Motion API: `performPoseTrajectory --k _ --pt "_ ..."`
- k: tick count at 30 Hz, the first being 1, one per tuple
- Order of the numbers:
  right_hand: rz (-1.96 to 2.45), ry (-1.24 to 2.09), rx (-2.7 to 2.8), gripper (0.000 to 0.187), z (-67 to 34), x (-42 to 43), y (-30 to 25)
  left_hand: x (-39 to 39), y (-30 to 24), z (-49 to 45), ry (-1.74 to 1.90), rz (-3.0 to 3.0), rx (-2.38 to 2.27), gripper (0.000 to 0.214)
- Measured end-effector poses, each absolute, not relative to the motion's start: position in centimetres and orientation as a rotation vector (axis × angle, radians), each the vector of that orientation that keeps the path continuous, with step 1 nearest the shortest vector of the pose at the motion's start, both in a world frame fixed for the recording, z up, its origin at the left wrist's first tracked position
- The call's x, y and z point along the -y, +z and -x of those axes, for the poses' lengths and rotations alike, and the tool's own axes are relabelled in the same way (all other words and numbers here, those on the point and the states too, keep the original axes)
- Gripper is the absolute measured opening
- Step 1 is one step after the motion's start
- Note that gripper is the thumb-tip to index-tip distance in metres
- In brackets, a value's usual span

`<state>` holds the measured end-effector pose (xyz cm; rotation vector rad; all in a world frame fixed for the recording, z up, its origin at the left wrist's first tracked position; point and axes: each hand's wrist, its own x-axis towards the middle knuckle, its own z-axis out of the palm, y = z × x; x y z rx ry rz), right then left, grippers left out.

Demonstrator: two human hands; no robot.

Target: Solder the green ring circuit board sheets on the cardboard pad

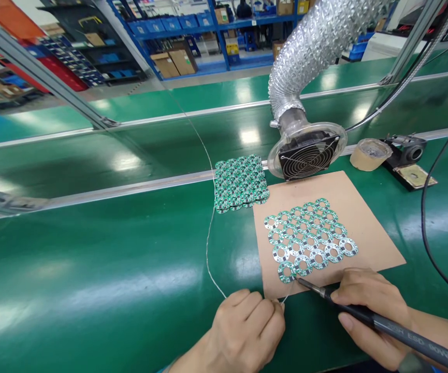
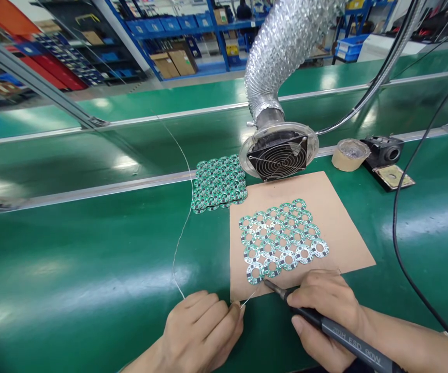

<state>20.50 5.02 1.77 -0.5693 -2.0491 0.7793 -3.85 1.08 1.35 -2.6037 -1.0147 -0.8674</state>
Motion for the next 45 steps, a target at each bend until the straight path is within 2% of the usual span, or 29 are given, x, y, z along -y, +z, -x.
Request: performPoseTrajectory --k 6,12,26,45 --pt "0.553 0.78 2.067 0.027 -20.6 -5.0 1.8 -1.1 1.1 3.8 -0.839 2.623 1.013 0.012" --pt "0.586 0.735 2.025 0.029 -20.5 -5.3 2.0 -1.6 1.5 3.5 -0.99 2.553 1.105 0.016" --pt "0.605 0.588 2.133 0.026 -20.4 -5.3 2.0 -1.9 1.0 3.6 -0.88 2.574 1.196 0.022" --pt "0.601 0.589 2.144 0.03 -20.5 -5.2 1.3 -2.7 0.9 3.6 -0.871 2.579 1.233 0.023"
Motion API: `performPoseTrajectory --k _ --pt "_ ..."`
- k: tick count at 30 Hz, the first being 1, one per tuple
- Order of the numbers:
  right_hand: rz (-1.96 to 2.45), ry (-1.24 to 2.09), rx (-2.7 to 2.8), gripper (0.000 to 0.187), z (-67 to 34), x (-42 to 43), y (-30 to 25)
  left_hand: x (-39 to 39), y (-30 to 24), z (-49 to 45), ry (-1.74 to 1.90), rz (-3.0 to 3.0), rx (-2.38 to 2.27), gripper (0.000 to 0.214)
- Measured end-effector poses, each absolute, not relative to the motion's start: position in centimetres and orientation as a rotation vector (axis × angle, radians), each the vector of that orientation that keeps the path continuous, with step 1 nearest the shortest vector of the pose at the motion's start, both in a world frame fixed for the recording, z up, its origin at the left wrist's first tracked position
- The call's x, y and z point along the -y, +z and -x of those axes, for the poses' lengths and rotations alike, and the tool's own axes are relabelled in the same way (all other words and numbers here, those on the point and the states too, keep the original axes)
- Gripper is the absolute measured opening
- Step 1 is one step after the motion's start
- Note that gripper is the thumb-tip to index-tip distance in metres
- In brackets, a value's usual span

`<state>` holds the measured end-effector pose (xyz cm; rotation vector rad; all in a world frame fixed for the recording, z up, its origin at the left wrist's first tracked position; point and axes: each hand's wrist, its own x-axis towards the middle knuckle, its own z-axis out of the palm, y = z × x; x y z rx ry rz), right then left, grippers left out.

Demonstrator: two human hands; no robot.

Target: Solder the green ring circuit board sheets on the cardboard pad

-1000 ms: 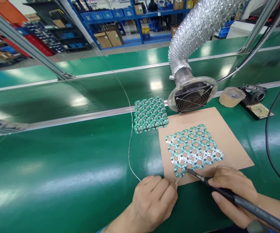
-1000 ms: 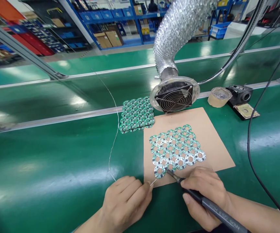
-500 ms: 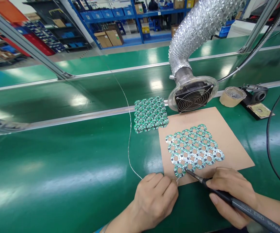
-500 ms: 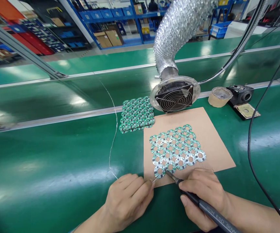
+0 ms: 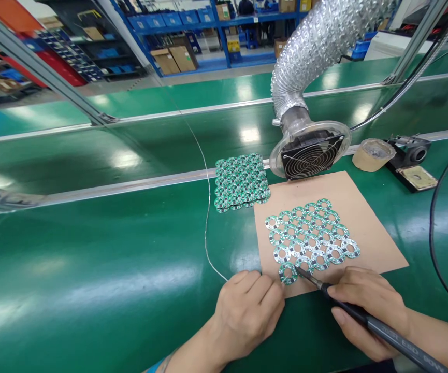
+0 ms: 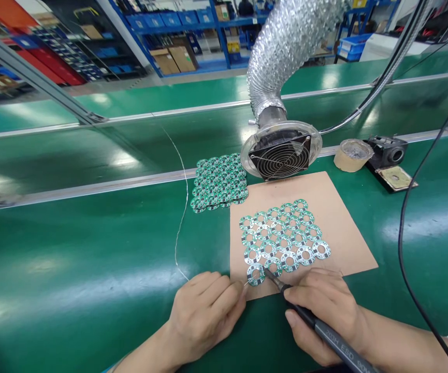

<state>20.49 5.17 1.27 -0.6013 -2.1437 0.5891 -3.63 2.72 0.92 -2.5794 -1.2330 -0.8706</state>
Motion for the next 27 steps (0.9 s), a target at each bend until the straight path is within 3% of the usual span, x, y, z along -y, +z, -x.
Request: performPoseTrajectory --k 22,27 --pt "0.587 0.554 2.146 0.031 -20.3 -5.3 1.6 -3.4 0.8 3.5 -0.827 2.605 1.229 0.023" --pt "0.547 0.617 2.089 0.035 -20.5 -6.3 2.3 -3.8 1.9 3.5 -0.951 2.6 1.408 0.005"
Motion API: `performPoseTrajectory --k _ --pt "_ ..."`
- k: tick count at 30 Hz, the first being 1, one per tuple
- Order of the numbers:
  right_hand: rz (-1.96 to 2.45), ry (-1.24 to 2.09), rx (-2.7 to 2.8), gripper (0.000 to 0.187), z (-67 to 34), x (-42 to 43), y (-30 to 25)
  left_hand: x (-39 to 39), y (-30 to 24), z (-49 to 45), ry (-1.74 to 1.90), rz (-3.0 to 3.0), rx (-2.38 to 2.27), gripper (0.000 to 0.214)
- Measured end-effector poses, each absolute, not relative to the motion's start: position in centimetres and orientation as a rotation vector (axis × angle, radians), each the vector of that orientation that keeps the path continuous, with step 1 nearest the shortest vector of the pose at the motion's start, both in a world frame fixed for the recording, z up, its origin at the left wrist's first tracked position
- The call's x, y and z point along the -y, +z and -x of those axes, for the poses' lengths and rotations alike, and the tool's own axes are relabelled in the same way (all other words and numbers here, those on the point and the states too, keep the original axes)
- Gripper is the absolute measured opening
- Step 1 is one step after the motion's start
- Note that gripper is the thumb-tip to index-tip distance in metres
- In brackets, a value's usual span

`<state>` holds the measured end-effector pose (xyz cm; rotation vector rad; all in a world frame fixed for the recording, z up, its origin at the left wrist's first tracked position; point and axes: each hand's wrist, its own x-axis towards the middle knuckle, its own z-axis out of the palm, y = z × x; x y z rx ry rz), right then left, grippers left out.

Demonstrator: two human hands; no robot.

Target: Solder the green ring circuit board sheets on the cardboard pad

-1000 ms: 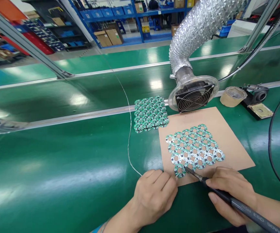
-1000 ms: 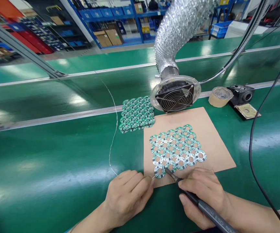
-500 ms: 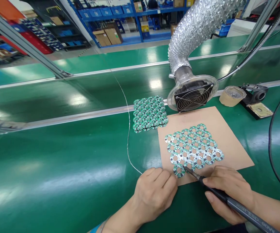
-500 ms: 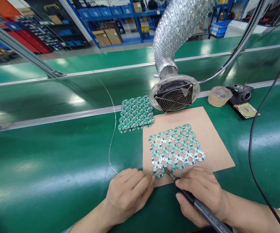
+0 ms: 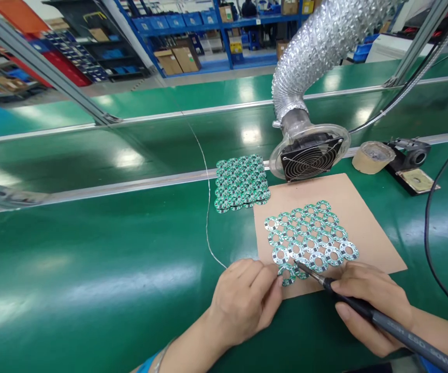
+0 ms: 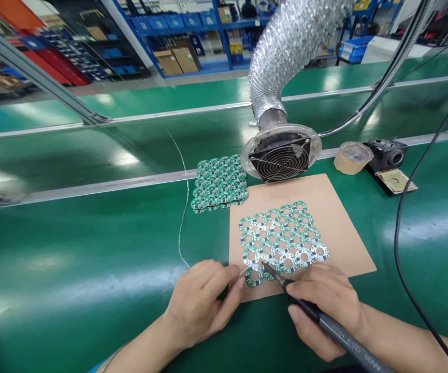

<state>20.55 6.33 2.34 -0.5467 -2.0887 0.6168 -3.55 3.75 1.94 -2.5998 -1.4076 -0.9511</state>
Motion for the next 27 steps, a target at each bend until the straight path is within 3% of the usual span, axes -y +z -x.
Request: performPoseTrajectory --k 7,27 --pt "0.665 0.663 2.029 0.027 -20.3 -8.3 2.3 -4.8 2.9 3.7 -1.093 2.592 1.444 0.006" --pt "0.628 0.762 2.068 0.024 -19.8 -7.7 2.3 -2.9 2.3 4.4 -0.905 2.671 1.359 0.005"
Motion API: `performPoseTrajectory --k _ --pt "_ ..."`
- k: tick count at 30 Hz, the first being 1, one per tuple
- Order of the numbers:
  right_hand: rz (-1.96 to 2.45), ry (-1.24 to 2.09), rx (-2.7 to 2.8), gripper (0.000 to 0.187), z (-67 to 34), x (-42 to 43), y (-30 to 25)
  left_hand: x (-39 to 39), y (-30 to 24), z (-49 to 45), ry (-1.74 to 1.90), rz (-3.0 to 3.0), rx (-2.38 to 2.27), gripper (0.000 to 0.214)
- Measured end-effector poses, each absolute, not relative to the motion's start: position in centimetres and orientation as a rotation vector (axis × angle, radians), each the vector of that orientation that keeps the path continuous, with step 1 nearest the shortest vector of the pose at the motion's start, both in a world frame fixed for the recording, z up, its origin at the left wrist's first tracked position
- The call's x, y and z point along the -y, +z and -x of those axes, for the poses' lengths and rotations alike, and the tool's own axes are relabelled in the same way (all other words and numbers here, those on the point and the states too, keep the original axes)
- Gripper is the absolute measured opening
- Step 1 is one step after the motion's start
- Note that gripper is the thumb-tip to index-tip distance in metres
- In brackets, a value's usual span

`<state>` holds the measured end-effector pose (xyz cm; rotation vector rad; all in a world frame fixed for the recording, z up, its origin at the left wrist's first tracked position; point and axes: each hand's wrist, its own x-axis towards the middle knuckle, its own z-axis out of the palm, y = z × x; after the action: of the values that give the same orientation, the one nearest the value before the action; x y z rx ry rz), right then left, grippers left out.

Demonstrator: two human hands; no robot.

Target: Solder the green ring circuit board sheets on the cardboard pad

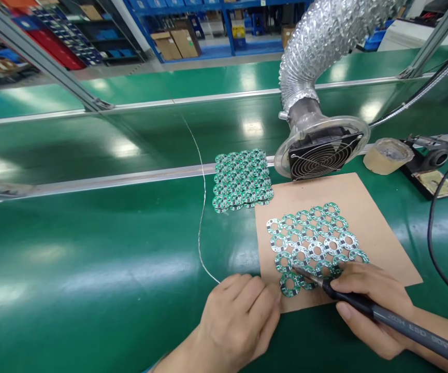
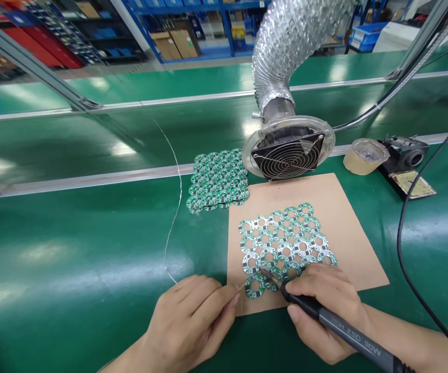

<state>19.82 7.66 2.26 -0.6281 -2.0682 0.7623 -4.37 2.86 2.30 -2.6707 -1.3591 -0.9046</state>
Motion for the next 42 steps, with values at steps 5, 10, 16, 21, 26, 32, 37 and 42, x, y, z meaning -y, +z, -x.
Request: performPoseTrajectory --k 5,10,16,21,26,32,37,42 --pt "0.611 0.765 2.072 0.026 -19.7 -7.7 2.3 -2.9 2.0 4.3 -0.881 2.662 1.343 0.006" --pt "0.616 0.77 2.073 0.027 -19.7 -7.7 2.2 -3.1 2.0 3.9 -0.87 2.641 1.324 0.006" --pt "0.621 0.766 2.071 0.027 -19.8 -7.6 2.3 -3.3 1.9 3.7 -0.88 2.647 1.329 0.006" --pt "0.65 0.797 2.056 0.03 -20.0 -7.6 2.3 -3.6 1.8 3.6 -0.904 2.652 1.339 0.006" --pt "0.637 0.822 2.046 0.033 -20.1 -7.5 2.0 -3.9 1.8 3.5 -0.868 2.647 1.339 0.004" --pt "0.638 0.805 2.045 0.031 -19.9 -7.5 2.0 -4.1 1.5 3.5 -0.843 2.648 1.326 0.007" --pt "0.655 0.753 2.023 0.027 -19.8 -7.6 2.5 -4.1 1.4 3.4 -0.861 2.655 1.334 0.005" --pt "0.65 0.738 2.038 0.026 -19.9 -7.6 2.3 -4.2 1.4 3.2 -0.842 2.67 1.322 0.007"
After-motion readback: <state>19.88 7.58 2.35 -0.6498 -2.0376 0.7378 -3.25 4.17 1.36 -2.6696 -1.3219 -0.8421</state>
